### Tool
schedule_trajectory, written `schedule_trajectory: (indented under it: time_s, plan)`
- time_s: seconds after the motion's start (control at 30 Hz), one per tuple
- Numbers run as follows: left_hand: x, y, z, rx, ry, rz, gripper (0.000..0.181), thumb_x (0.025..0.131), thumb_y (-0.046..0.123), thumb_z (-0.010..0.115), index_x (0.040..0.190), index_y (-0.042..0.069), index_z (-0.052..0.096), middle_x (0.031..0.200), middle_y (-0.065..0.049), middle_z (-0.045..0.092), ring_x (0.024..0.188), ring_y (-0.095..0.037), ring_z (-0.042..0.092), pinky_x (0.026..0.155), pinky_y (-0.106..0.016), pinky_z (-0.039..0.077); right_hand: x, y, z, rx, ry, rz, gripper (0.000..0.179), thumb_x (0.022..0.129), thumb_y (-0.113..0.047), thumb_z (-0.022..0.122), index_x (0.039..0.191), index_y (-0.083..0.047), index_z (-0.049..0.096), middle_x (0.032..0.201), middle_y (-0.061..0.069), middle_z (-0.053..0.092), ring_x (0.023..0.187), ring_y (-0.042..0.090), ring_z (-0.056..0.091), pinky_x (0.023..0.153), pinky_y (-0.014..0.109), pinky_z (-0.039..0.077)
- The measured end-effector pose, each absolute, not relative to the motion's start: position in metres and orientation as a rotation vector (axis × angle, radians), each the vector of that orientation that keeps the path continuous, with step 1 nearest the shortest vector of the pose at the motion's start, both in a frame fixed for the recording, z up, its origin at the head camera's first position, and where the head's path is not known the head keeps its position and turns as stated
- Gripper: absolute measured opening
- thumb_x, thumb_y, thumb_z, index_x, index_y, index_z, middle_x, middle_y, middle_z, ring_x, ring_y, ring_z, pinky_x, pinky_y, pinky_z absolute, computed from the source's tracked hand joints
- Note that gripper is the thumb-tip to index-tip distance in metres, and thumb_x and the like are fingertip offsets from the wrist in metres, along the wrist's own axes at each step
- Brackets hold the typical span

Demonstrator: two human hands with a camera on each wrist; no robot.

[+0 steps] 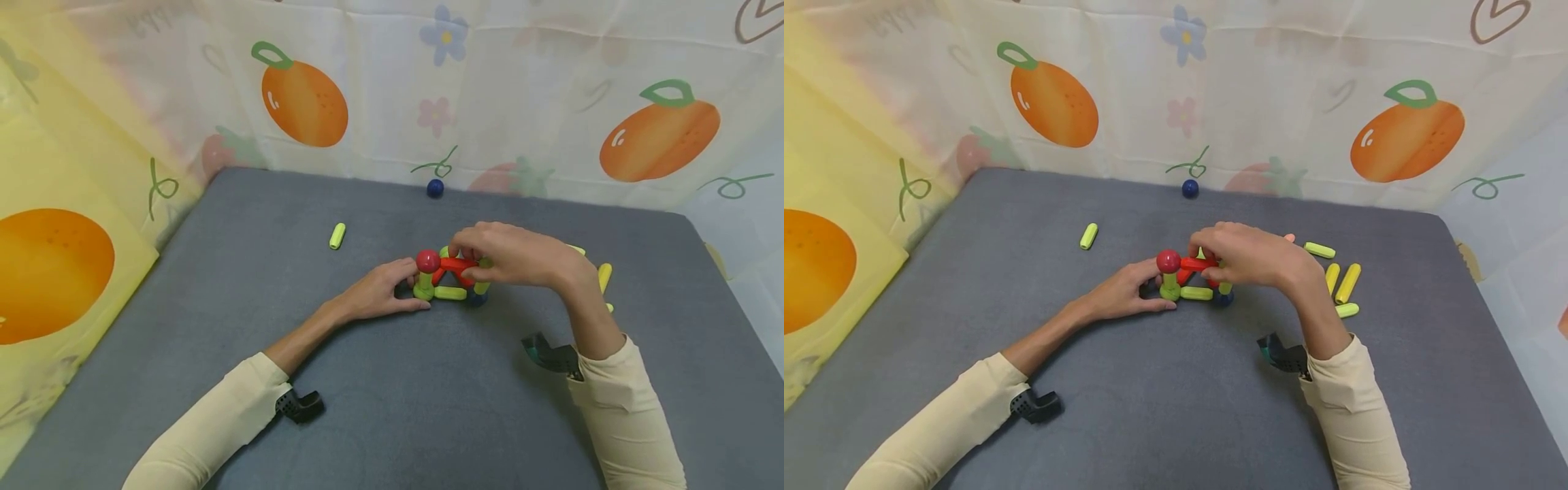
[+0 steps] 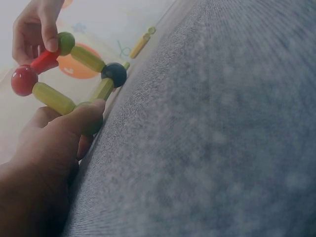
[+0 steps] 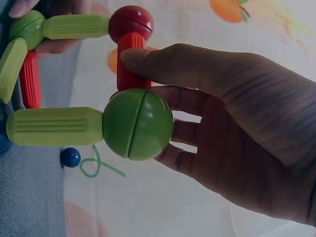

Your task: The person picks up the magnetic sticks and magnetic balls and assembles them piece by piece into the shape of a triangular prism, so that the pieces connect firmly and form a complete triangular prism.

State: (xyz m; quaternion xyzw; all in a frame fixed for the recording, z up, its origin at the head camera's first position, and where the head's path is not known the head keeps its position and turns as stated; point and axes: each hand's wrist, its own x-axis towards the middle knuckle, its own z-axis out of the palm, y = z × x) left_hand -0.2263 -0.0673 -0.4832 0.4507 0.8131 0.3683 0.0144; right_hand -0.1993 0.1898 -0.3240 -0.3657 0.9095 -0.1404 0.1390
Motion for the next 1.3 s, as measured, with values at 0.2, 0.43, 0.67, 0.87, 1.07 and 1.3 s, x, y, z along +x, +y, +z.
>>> schedule_trajectory:
  time_s: [0.2, 0.43, 0.67, 0.87, 1.07, 1.3]
  plan:
    - [-0.227, -0.066, -0.482, 1.404, 2.523, 1.151, 0.034, 0.091, 0.029, 0.083, 0.100, 0.011, 0.055, 0.091, -0.002, 0.052, 0.085, -0.010, 0.048, 0.080, -0.027, 0.040, -0.199, 0.194, -0.323, -1.072, 2.622, -0.420, 0.021, 0.096, -0.008, 0.074, 0.116, -0.014, 0.070, 0.102, -0.003, 0.069, 0.097, 0.018, 0.060, 0.089, 0.039, 0.052]
    - [-0.226, -0.065, -0.484, 1.398, 2.529, 1.148, 0.035, 0.091, 0.030, 0.083, 0.100, 0.011, 0.055, 0.091, -0.002, 0.051, 0.085, -0.010, 0.048, 0.080, -0.027, 0.040, -0.197, 0.218, -0.309, -0.929, 2.662, -0.539, 0.030, 0.103, -0.020, 0.067, 0.133, -0.013, 0.065, 0.119, 0.000, 0.070, 0.100, 0.014, 0.067, 0.091, 0.043, 0.054]
    - [-0.225, -0.068, -0.482, 1.422, 2.528, 1.155, 0.036, 0.090, 0.029, 0.084, 0.099, 0.010, 0.054, 0.090, -0.003, 0.050, 0.084, -0.011, 0.047, 0.079, -0.027, 0.038, -0.204, 0.286, -0.308, -0.493, 2.708, -0.338, 0.032, 0.104, -0.023, 0.066, 0.125, 0.001, 0.064, 0.110, 0.015, 0.072, 0.095, 0.023, 0.068, 0.082, 0.047, 0.055]
    - [-0.226, -0.068, -0.481, 1.407, 2.530, 1.149, 0.034, 0.090, 0.029, 0.084, 0.101, 0.012, 0.056, 0.092, -0.003, 0.053, 0.086, -0.011, 0.050, 0.081, -0.028, 0.041, -0.218, 0.327, -0.337, 0.011, 2.394, -0.196, 0.043, 0.103, -0.039, 0.063, 0.069, -0.012, 0.059, 0.061, -0.005, 0.047, 0.060, 0.011, 0.046, 0.066, 0.035, 0.042]
    - [-0.224, -0.067, -0.480, 1.358, 2.536, 1.130, 0.034, 0.091, 0.030, 0.083, 0.103, 0.012, 0.058, 0.094, -0.003, 0.054, 0.088, -0.012, 0.051, 0.081, -0.028, 0.042, -0.228, 0.330, -0.361, 0.118, 2.286, -0.223, 0.034, 0.097, -0.032, 0.072, 0.070, -0.011, 0.069, 0.058, -0.007, 0.050, 0.059, 0.009, 0.047, 0.065, 0.032, 0.040]
    - [-0.224, -0.066, -0.480, 1.369, 2.556, 1.118, 0.036, 0.091, 0.032, 0.083, 0.101, 0.012, 0.056, 0.093, -0.003, 0.054, 0.086, -0.012, 0.051, 0.080, -0.028, 0.040, -0.228, 0.320, -0.354, -0.166, 2.356, -0.268, 0.022, 0.089, -0.011, 0.064, 0.069, -0.015, 0.054, 0.063, -0.006, 0.040, 0.061, 0.011, 0.035, 0.063, 0.033, 0.035]
